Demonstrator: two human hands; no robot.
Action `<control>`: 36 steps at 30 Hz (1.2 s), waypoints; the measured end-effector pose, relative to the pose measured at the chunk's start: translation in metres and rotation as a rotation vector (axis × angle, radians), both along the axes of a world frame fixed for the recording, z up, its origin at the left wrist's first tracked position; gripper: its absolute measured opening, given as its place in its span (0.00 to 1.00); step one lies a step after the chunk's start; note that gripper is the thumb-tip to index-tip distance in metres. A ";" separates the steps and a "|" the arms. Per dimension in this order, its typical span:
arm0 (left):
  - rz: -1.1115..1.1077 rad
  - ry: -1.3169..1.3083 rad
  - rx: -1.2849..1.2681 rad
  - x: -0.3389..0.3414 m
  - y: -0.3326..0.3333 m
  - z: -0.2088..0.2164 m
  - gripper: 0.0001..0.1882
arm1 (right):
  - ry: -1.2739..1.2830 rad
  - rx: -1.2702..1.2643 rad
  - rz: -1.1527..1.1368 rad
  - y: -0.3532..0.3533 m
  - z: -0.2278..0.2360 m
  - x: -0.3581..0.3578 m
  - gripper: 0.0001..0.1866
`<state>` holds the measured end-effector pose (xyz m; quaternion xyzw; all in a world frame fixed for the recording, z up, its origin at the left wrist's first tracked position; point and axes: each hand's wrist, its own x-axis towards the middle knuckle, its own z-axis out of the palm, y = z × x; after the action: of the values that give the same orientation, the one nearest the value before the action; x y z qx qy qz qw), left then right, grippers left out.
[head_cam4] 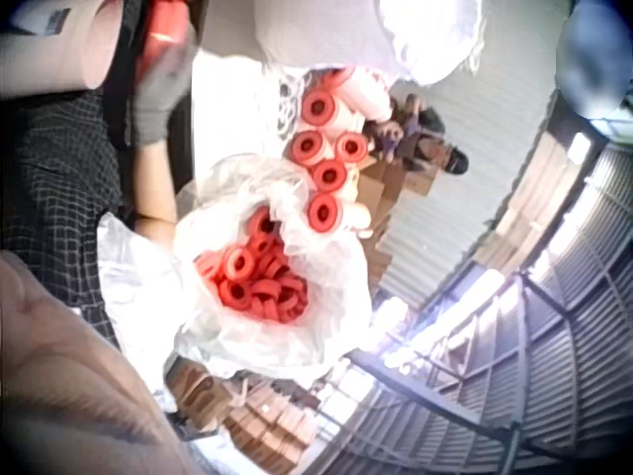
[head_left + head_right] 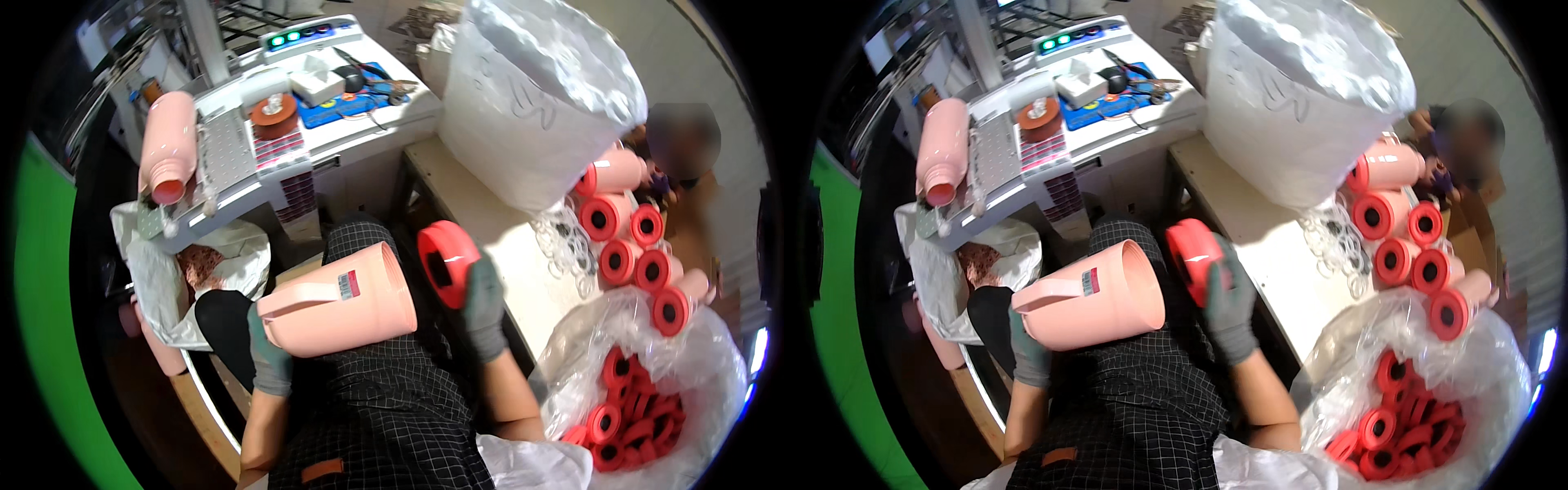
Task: The person sits on the floor and assembles pink plastic containers by inserting red circular components into the openings. They handle the containers and components one at a time, repeatedly picking up a container, inserting a red piece, and placing the assembled unit aside.
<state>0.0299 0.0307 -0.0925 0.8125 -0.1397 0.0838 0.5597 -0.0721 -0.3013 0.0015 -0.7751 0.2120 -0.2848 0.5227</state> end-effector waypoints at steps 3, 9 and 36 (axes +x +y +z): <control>-0.066 0.407 -0.667 0.000 0.002 -0.013 0.20 | -0.216 -0.406 0.319 0.044 -0.002 0.028 0.33; -0.047 0.674 -1.020 -0.011 -0.009 0.037 0.20 | -0.369 -0.450 0.475 0.045 -0.004 0.021 0.32; -0.596 -0.651 0.088 -0.007 -0.060 0.139 0.26 | -0.043 -0.241 -0.086 -0.082 -0.042 -0.063 0.17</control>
<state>0.0226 -0.0291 0.0462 0.6910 -0.5402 0.1643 0.4513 -0.1346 -0.3832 -0.0405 -0.8162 0.1978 -0.3472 0.4173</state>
